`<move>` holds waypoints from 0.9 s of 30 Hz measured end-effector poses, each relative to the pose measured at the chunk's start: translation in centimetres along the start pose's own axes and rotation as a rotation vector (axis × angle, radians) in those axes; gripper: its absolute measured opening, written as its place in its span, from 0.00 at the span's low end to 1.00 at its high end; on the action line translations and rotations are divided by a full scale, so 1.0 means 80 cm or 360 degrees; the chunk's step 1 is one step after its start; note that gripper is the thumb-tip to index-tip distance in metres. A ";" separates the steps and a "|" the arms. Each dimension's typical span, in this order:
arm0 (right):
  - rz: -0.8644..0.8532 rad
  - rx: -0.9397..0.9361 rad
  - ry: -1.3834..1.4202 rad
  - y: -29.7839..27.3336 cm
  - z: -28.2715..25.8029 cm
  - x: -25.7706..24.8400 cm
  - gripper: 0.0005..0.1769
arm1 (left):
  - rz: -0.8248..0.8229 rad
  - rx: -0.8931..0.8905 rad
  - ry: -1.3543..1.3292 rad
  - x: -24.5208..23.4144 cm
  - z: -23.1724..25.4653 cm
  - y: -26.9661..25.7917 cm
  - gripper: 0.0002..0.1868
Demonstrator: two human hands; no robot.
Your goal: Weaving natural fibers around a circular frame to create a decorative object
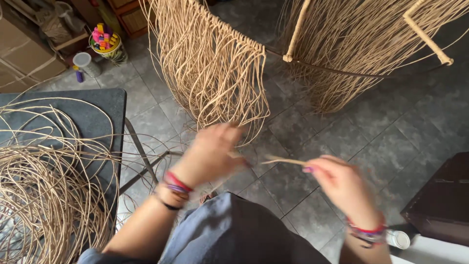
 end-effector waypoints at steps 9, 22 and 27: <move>0.0161 -0.0086 0.0041 0.009 0.019 -0.019 0.09 | 0.0319 0.0341 -0.0306 0.008 0.023 -0.008 0.14; -0.0108 -0.0322 -0.0007 0.049 -0.035 0.035 0.05 | 0.0425 0.0482 -0.0204 0.000 0.073 -0.007 0.13; -0.0092 -0.0146 -0.0029 0.047 0.006 0.005 0.08 | -0.0078 0.0092 -0.0111 0.038 -0.047 -0.013 0.12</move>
Point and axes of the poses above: each hand's wrist, its own y-axis towards the middle knuckle, its own x-axis out of the palm, z = x × y, the point moved 7 cm from there along y, towards the middle knuckle, and after that the axes turned 9 degrees about y, right-handed, at the moved point
